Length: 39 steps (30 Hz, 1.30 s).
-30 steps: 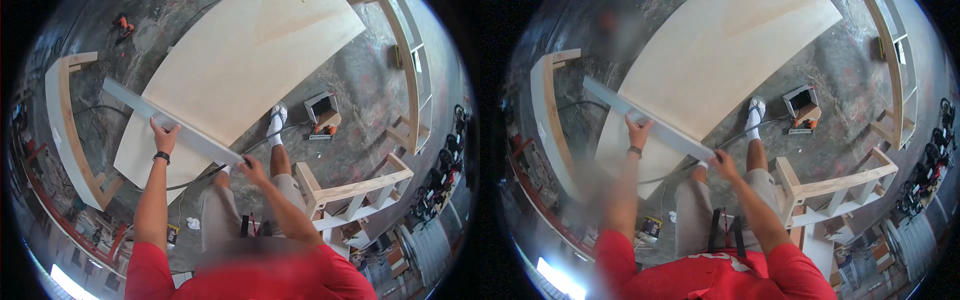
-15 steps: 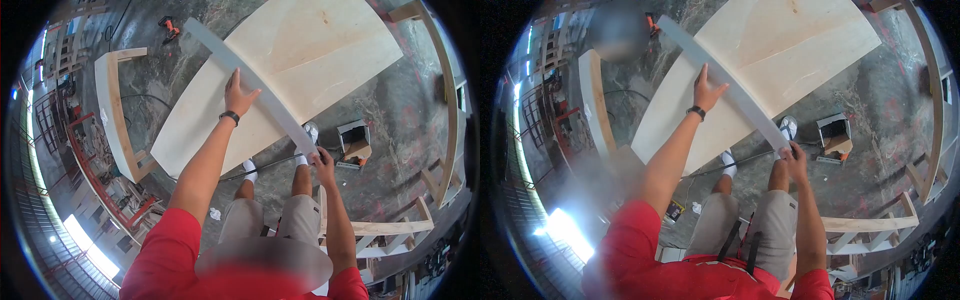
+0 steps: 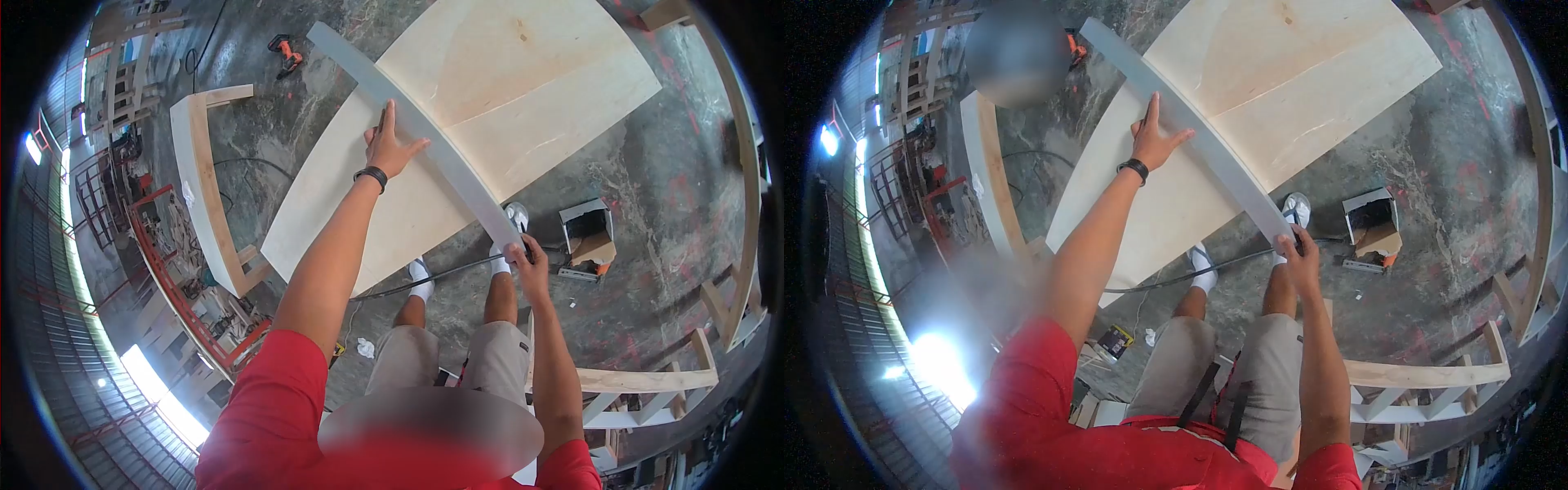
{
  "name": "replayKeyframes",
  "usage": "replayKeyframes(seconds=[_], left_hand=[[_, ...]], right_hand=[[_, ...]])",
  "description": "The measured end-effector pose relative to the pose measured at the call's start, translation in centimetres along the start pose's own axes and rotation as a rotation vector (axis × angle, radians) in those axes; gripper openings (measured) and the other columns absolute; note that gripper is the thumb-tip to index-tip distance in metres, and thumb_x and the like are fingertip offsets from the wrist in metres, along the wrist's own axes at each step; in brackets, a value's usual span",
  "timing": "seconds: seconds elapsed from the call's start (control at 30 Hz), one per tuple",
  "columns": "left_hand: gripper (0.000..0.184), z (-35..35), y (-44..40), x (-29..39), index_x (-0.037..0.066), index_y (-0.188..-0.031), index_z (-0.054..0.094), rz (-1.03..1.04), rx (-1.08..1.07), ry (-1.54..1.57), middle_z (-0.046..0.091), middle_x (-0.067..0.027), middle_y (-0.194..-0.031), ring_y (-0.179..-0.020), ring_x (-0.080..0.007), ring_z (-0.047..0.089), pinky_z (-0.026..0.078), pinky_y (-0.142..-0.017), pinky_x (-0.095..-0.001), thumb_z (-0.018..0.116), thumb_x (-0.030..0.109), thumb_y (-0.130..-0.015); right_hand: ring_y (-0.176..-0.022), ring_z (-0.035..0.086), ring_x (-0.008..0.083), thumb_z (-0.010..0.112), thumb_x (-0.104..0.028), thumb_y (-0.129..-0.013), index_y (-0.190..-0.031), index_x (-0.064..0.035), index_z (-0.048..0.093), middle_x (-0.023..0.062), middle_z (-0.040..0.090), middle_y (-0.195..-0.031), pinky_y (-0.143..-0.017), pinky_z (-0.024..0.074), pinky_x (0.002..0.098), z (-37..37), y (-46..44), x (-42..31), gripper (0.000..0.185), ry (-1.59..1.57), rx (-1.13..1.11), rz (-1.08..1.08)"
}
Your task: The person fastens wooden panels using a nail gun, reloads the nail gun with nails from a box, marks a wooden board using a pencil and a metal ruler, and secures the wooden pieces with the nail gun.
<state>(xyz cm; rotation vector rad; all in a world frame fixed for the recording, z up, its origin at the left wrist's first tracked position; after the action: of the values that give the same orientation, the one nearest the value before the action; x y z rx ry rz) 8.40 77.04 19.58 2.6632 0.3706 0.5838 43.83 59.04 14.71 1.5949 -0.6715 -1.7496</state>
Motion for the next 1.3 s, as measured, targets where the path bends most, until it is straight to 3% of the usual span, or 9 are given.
replayKeyframes(seconds=[0.33, 0.4, 0.53, 0.63, 0.73, 0.8, 0.93, 1.13, 1.3], left_hand=[[0.115, -0.2, -1.4, -0.6, 0.013, -0.155, 0.005, -0.042, -0.023, -0.040, 0.021, -0.0134, -0.158, -0.135, -0.0327, 0.031, 0.025, -0.108, -0.0375, 0.074, 0.056, -0.073], [0.114, -0.3, -1.6, -0.4, 0.005, -0.153, 0.002, -0.003, -0.048, -0.043, 0.018, -0.0192, -0.158, -0.145, -0.0289, 0.021, 0.016, -0.111, -0.0363, 0.072, 0.055, -0.078], [0.114, -0.1, -1.8, -0.7, 0.005, -0.153, 0.002, 0.002, -0.047, -0.066, 0.018, -0.0195, -0.158, -0.145, -0.0291, 0.022, 0.016, -0.111, -0.0368, 0.071, 0.056, -0.078], [0.114, 0.0, -2.0, -0.9, 0.013, -0.155, 0.004, -0.005, -0.019, -0.056, 0.020, -0.0156, -0.158, -0.137, -0.0315, 0.030, 0.024, -0.109, -0.0379, 0.073, 0.056, -0.075], [0.115, -0.1, -2.0, -0.8, 0.012, -0.155, 0.004, 0.031, 0.009, -0.070, 0.020, -0.0155, -0.158, -0.139, -0.0307, 0.028, 0.023, -0.110, -0.0379, 0.074, 0.056, -0.075], [0.114, -0.1, -2.0, -0.7, 0.005, -0.153, 0.002, 0.030, -0.038, -0.067, 0.017, -0.0190, -0.158, -0.145, -0.0292, 0.023, 0.016, -0.111, -0.0391, 0.071, 0.057, -0.078], [0.115, 1.0, -2.4, -1.6, 0.008, -0.154, 0.003, 0.039, -0.028, -0.062, 0.022, -0.0176, -0.157, -0.141, -0.0319, 0.027, 0.020, -0.111, -0.0387, 0.072, 0.058, -0.076], [0.112, 0.0, -2.1, -0.7, 0.008, -0.154, 0.003, 0.076, -0.004, -0.113, 0.027, -0.0179, -0.155, -0.141, -0.0288, 0.030, 0.018, -0.111, -0.0387, 0.068, 0.060, -0.079], [0.113, 0.0, -2.1, -0.6, 0.002, -0.153, 0.004, 0.074, -0.012, -0.081, 0.023, -0.0202, -0.156, -0.143, -0.0289, 0.026, 0.016, -0.111, -0.0371, 0.069, 0.059, -0.078]], right_hand=[[-0.090, 0.059, 0.0141, 0.067, -0.021, -0.091, -0.117, 0.0050, 0.060, 0.0091, 0.064, -0.101, -0.079, 0.0491, 0.0280, 0.4, -0.3, -1.6, 0.038, -0.034, 0.031, 0.018], [-0.091, 0.059, 0.0139, 0.066, -0.021, -0.092, -0.118, 0.0050, 0.059, 0.0096, 0.064, -0.102, -0.079, 0.0495, 0.0277, 0.4, -0.5, -1.4, 0.038, -0.014, 0.028, 0.005], [-0.091, 0.059, 0.0138, 0.067, -0.021, -0.091, -0.118, 0.0048, 0.059, 0.0097, 0.064, -0.102, -0.080, 0.0496, 0.0278, 0.4, -0.6, -1.3, 0.038, 0.011, 0.028, 0.021], [-0.092, 0.059, 0.0142, 0.067, -0.020, -0.091, -0.118, 0.0049, 0.059, 0.0100, 0.064, -0.103, -0.081, 0.0495, 0.0282, 0.6, -0.5, -1.8, 0.037, -0.038, 0.039, 0.037], [-0.092, 0.059, 0.0138, 0.067, -0.020, -0.091, -0.117, 0.0049, 0.060, 0.0098, 0.064, -0.103, -0.081, 0.0494, 0.0282, 0.6, -0.6, -1.9, 0.037, -0.049, 0.042, 0.041], [-0.091, 0.059, 0.0130, 0.068, -0.019, -0.090, -0.116, 0.0053, 0.060, 0.0089, 0.064, -0.100, -0.080, 0.0493, 0.0279, 0.7, -0.7, -1.8, 0.037, -0.051, 0.036, 0.012], [-0.089, 0.059, 0.0123, 0.069, -0.019, -0.089, -0.115, 0.0040, 0.061, 0.0072, 0.065, -0.098, -0.080, 0.0490, 0.0274, 0.1, -0.7, -1.4, 0.036, 0.039, 0.093, -0.007], [-0.085, 0.057, 0.0114, 0.072, -0.021, -0.087, -0.112, 0.0018, 0.063, 0.0052, 0.065, -0.095, -0.080, 0.0469, 0.0262, 0.3, -1.0, -1.3, 0.035, 0.033, 0.070, -0.014], [-0.086, 0.056, 0.0111, 0.072, -0.021, -0.087, -0.112, 0.0019, 0.063, 0.0042, 0.065, -0.094, -0.079, 0.0462, 0.0268, 0.1, -1.0, -1.3, 0.035, 0.062, 0.103, -0.054]])
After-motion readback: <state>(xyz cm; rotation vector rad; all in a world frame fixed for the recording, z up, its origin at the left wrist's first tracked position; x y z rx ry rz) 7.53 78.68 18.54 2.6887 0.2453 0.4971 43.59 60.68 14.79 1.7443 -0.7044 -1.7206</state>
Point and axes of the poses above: each hand's wrist, its own y-axis away from the middle knuckle, its own z-axis out of the palm, x = y × z, the point moved 5 cm from there along -y, towards the middle knuckle
